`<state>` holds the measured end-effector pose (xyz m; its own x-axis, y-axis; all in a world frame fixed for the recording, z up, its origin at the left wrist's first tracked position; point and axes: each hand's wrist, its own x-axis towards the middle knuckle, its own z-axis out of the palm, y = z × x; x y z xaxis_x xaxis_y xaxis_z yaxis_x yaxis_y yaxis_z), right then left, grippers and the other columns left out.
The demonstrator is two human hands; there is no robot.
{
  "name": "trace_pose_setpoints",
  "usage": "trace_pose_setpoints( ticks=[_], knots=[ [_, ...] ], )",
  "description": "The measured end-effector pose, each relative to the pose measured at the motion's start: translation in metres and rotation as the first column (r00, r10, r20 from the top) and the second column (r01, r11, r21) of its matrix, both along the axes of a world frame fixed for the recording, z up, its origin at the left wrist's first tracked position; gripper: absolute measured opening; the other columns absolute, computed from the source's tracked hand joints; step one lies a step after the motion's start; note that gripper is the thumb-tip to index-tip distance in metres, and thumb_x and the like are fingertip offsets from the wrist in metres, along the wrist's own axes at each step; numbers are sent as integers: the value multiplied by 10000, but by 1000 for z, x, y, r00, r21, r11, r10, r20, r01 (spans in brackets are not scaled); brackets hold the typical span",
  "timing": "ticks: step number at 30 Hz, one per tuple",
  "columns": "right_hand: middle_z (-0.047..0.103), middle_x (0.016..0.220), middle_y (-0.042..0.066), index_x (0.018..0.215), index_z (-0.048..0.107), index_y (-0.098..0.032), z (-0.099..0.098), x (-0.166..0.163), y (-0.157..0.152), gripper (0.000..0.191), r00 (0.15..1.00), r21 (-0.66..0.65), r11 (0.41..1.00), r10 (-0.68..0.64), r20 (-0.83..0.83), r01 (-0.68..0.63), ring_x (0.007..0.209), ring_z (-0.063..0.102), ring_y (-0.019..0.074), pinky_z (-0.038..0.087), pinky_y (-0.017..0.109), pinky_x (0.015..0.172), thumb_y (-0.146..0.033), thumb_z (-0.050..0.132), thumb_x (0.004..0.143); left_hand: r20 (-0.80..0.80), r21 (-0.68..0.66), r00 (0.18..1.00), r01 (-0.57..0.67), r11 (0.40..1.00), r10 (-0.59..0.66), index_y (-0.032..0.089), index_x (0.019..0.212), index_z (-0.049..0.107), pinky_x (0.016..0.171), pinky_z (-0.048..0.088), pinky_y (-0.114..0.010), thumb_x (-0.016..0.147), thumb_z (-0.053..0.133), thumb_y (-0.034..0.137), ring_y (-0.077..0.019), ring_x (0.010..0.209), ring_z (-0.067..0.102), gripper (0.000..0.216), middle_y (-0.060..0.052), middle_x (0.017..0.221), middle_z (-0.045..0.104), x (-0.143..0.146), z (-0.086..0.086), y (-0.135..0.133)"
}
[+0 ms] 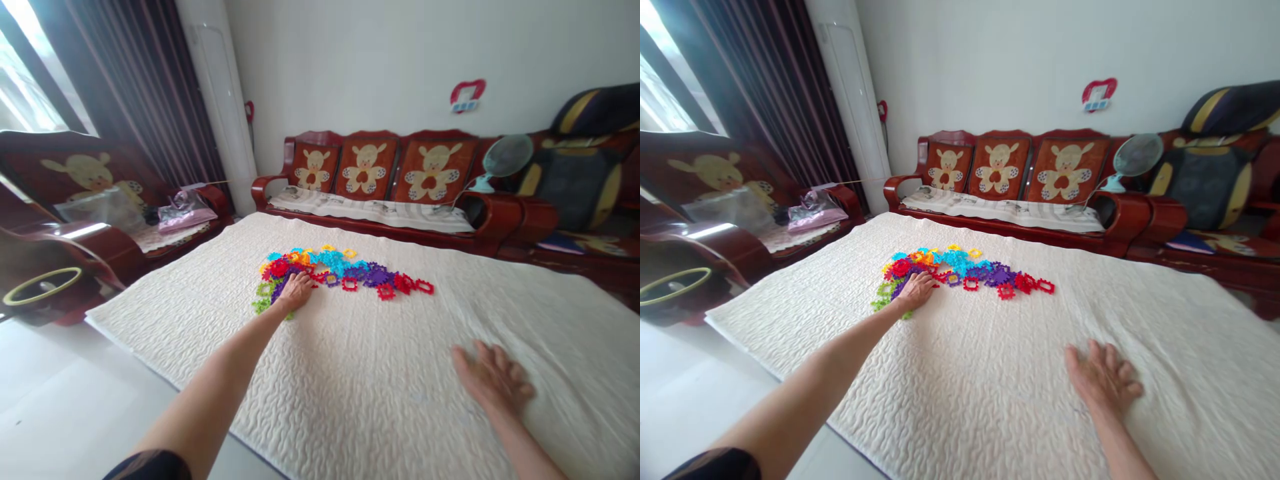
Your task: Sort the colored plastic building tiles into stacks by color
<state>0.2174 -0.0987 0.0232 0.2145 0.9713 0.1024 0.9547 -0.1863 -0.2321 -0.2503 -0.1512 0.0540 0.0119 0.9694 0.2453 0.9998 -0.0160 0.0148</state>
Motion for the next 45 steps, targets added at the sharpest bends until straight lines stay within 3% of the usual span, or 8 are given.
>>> trace_pose_setpoints(
  ticks=[3,6,12,19,34,45],
  knots=[
    [386,1574,156,1456,503,-180,-1,1,1,778,1000,23,1000,7,-13,-7,1361,367,452,321,638,1032,-634,202,901,10,37,999,-32,999,32,180,999,692,995,410,-466,957,417,195,-275,1182,508,279,-137,1117,657,-19,1,-5],
    [388,1568,174,1457,508,-167,0,1,0,765,1000,24,1000,12,-21,-11,1363,358,455,321,629,1025,-619,218,912,37,80,999,-22,997,20,164,1030,687,978,430,-476,956,416,197,-287,1178,515,283,-154,1132,646,-10,-7,-11],
    [352,1591,159,1459,495,-148,4,-2,-3,768,1000,7,1000,13,-10,-13,1373,337,448,314,628,1042,-607,187,927,95,127,978,175,976,-187,194,1074,689,1013,467,-425,943,500,292,-236,1131,578,249,-111,1161,657,30,-29,-31],
    [361,1582,146,1446,506,-170,-6,1,1,786,1000,23,1000,-2,12,1,1388,338,434,300,629,1069,-626,154,911,104,193,952,265,945,-288,183,1141,680,1038,504,-436,956,481,274,-241,1145,618,287,-130,1213,663,11,-31,-33],
    [371,1576,149,1447,500,-185,-6,1,-3,705,999,19,1000,18,47,-19,1396,311,411,285,613,1077,-575,194,946,123,197,969,186,963,-212,212,1189,676,1067,512,-439,987,423,324,-251,1221,612,342,-129,1290,655,11,-38,-36],
    [397,1554,145,1408,531,-167,0,-1,-4,683,998,43,999,21,59,-24,1357,350,404,324,599,1054,-557,212,946,119,205,965,208,957,-235,200,1154,682,1075,504,-427,979,429,285,-237,1219,610,319,-124,1271,662,12,-33,-35]
  ],
)
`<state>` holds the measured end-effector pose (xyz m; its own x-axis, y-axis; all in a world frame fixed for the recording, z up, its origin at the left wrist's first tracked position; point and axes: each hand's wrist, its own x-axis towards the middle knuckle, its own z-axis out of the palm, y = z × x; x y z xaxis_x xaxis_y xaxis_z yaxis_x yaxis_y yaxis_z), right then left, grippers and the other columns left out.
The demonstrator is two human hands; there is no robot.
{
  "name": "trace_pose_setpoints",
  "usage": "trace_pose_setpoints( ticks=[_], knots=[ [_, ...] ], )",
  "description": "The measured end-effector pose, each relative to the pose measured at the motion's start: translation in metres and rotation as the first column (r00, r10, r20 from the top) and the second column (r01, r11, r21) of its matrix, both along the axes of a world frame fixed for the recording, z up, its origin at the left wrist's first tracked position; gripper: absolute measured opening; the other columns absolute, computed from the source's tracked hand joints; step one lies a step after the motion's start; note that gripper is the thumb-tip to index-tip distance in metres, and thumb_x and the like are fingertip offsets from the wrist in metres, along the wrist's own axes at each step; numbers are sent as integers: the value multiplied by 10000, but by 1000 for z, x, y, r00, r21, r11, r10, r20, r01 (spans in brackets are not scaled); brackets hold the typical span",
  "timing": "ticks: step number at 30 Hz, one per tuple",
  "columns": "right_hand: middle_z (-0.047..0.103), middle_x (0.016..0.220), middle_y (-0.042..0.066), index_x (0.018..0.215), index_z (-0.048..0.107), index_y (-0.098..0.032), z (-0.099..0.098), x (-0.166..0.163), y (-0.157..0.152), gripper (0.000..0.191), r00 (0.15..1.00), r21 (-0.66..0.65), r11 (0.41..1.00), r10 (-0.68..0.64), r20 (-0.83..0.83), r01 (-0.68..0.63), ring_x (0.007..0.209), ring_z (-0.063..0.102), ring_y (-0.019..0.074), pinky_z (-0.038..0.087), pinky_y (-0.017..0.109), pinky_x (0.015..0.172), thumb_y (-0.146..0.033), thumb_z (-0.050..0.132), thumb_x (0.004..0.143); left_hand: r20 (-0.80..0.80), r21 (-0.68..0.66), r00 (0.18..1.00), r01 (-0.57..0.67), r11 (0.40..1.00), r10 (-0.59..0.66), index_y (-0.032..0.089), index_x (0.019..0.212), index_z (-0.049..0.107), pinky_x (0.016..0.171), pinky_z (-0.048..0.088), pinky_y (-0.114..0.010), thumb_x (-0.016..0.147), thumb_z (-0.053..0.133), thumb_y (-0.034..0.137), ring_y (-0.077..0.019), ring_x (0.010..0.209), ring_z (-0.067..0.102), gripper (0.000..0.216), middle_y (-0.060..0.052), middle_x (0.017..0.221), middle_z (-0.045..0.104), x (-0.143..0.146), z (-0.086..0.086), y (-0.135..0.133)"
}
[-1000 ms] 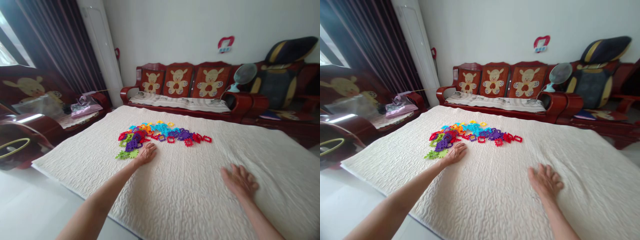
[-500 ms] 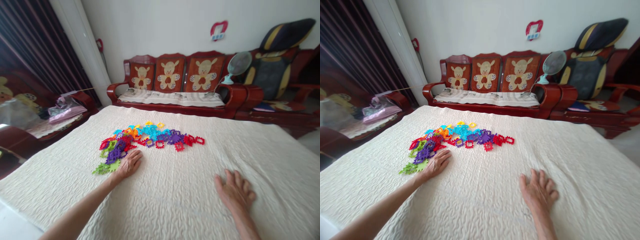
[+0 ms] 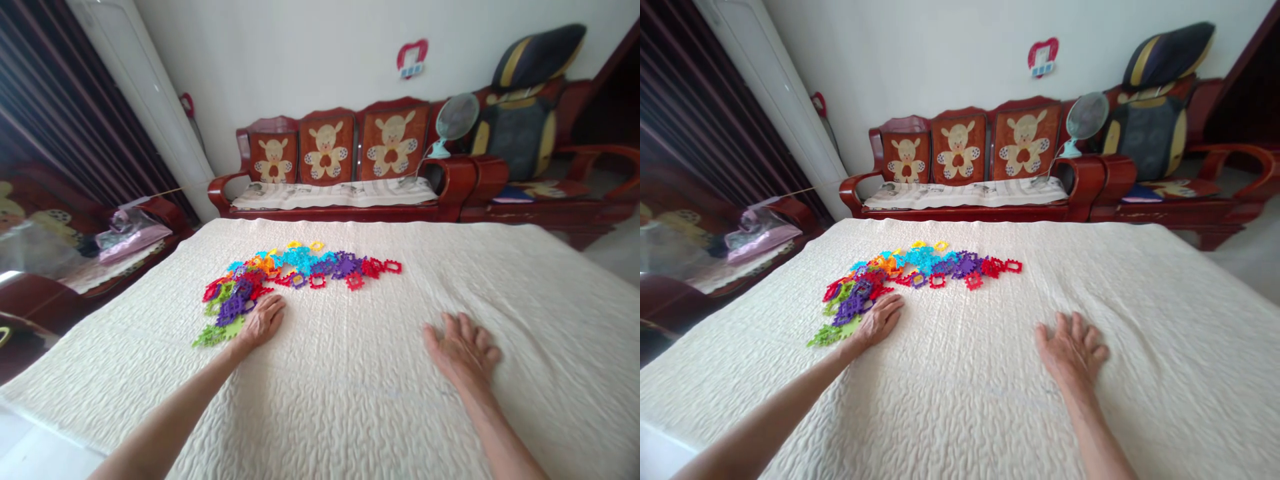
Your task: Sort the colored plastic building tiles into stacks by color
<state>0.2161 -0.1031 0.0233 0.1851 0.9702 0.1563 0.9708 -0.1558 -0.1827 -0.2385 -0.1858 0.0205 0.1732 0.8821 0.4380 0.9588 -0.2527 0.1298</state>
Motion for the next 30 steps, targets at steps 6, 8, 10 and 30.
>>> trace_pose_setpoints(
  ticks=[6,8,10,30],
  knots=[
    [389,1556,136,1432,514,-185,-5,2,3,697,1000,-4,1000,-11,-7,11,1368,336,395,317,601,1063,-576,219,937,-52,-9,998,41,999,-41,193,1222,662,1089,502,-429,982,426,291,-242,1259,597,350,-138,1330,641,-21,-7,3],
    [386,1555,140,1432,515,-187,-6,2,3,692,1000,-5,1000,-12,-10,12,1366,335,396,312,600,1064,-571,226,934,-70,-22,997,35,999,-36,197,1235,660,1087,505,-448,971,435,301,-258,1278,589,362,-145,1359,627,-39,-6,6],
    [387,1552,148,1428,520,-179,-6,2,3,694,1000,0,1000,-10,-6,10,1366,336,397,308,596,1065,-565,226,933,-78,-37,997,11,999,-14,204,1223,667,1083,508,-468,957,442,314,-267,1271,594,366,-145,1344,638,-59,-1,8],
    [351,1590,143,1449,508,-173,-3,0,-3,600,1000,-13,1000,0,14,0,1417,292,398,261,571,1094,-492,339,970,-95,-146,969,212,966,-227,239,1378,546,1114,399,-475,953,511,378,-277,1311,492,448,-120,1467,508,229,33,243]
  ],
)
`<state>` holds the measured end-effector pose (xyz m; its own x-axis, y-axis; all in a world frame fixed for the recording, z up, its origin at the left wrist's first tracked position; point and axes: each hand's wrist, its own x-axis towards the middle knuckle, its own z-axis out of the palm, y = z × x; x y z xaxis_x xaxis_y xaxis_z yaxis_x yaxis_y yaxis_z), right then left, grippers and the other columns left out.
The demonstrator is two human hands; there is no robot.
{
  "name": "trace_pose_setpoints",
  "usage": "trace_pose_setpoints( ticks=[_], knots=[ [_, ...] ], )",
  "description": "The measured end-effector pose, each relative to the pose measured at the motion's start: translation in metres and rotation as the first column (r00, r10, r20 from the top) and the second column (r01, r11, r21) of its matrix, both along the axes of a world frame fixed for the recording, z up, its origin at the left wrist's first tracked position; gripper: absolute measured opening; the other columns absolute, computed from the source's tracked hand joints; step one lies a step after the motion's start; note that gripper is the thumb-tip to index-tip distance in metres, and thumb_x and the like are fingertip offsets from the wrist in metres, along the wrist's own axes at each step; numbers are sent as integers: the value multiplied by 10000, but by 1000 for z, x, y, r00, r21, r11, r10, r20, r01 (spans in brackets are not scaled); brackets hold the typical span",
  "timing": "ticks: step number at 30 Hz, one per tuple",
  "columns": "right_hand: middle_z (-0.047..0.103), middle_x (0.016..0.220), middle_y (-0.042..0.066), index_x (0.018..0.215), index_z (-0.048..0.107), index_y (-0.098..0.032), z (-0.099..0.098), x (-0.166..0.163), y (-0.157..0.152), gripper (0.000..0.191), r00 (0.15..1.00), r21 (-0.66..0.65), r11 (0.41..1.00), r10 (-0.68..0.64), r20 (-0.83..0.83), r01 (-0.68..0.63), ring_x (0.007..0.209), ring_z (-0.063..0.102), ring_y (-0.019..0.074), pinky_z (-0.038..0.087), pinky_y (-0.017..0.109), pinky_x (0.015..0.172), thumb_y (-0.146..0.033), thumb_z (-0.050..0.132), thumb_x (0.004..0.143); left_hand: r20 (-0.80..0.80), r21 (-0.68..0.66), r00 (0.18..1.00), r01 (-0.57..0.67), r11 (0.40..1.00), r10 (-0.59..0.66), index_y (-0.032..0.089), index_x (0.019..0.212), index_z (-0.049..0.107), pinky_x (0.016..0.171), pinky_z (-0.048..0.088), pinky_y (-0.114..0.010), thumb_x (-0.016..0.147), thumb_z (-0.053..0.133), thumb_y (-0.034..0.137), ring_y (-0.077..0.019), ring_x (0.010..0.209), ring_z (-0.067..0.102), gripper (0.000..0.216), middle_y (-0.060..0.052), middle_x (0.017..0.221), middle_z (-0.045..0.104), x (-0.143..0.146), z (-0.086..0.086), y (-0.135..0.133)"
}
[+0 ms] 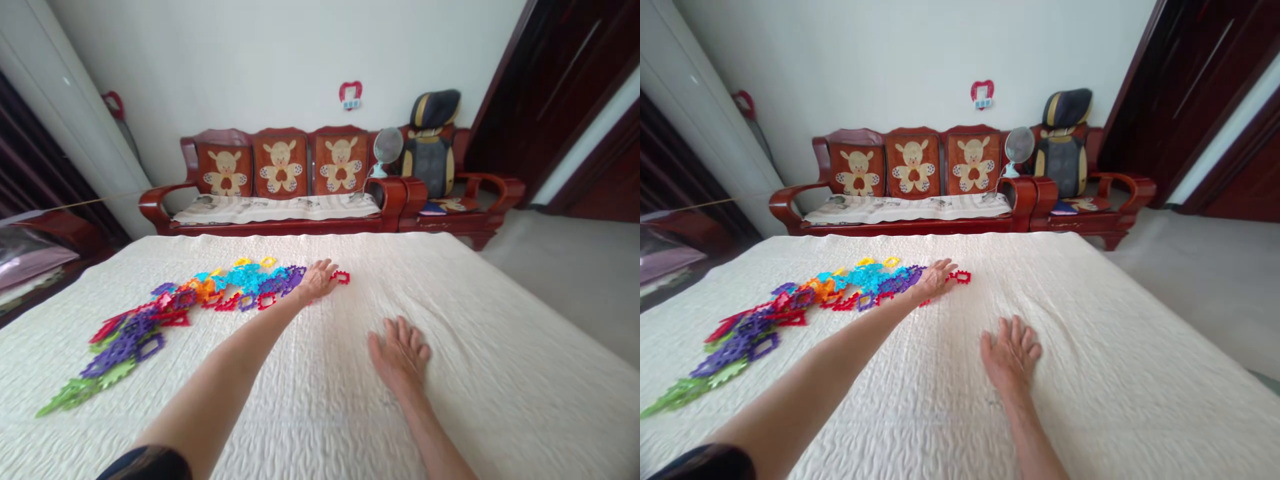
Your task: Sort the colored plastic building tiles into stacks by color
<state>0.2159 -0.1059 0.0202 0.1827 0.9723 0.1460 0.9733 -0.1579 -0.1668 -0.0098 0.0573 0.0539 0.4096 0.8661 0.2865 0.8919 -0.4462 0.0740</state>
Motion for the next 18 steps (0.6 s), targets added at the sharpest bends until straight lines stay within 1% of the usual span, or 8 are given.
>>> trace_pose_setpoints(
  ticks=[1,3,4,6,8,10,14,18],
  knots=[
    [349,1593,143,1450,507,-174,0,0,0,597,1000,-4,1000,-2,-4,2,1420,289,400,258,573,1095,-491,345,970,-14,-26,1000,-4,1000,4,255,1383,546,1104,393,-517,943,525,401,-312,1335,465,465,-120,1490,487,14,-1,11],
    [353,1593,139,1448,511,-178,0,0,0,591,1000,-11,1000,-4,-7,4,1421,289,401,259,573,1095,-489,357,969,-50,-87,998,-26,996,21,283,1332,597,1071,384,-594,925,540,448,-363,1313,472,443,-120,1427,548,28,-6,25],
    [357,1592,137,1447,512,-180,0,0,0,590,1000,-12,1000,-4,-4,4,1420,290,399,259,571,1096,-489,362,967,-69,-112,997,-40,993,32,289,1305,620,1055,378,-623,922,533,469,-377,1284,492,432,-122,1374,588,28,-9,28],
    [365,1587,135,1445,514,-183,0,0,0,591,1000,-9,1000,-4,3,4,1418,292,394,258,570,1098,-494,365,966,-99,-142,994,-68,988,54,286,1292,634,1029,383,-641,928,506,488,-380,1219,534,435,-125,1296,633,17,-14,26],
    [368,1582,134,1441,517,-186,0,0,0,591,1000,-3,1000,-3,9,3,1415,294,391,258,571,1097,-498,360,965,-119,-150,990,-89,985,72,274,1317,619,1002,419,-604,938,482,462,-362,1175,562,445,-127,1282,637,-7,-15,17],
    [373,1574,134,1435,521,-185,0,1,1,593,1000,1,1000,0,9,0,1408,298,388,263,569,1093,-500,352,962,-132,-146,988,-103,984,84,266,1306,624,978,456,-536,944,473,413,-327,1143,581,419,-121,1266,642,-36,-13,2],
    [389,1553,128,1417,530,-183,1,1,2,592,1000,9,1000,-1,9,0,1389,316,379,284,553,1078,-501,338,956,-144,-110,984,-123,986,107,255,1170,686,984,466,-450,946,474,339,-273,1133,584,319,-100,1228,660,-97,-9,-37],
    [400,1539,125,1428,513,-177,5,-1,1,599,1000,-6,1000,-2,25,3,1368,340,375,303,545,1062,-501,316,964,-121,-52,982,-155,987,148,270,1111,696,1001,457,-399,924,519,309,-231,1125,588,261,-59,1230,668,-151,-5,-81]
  ],
)
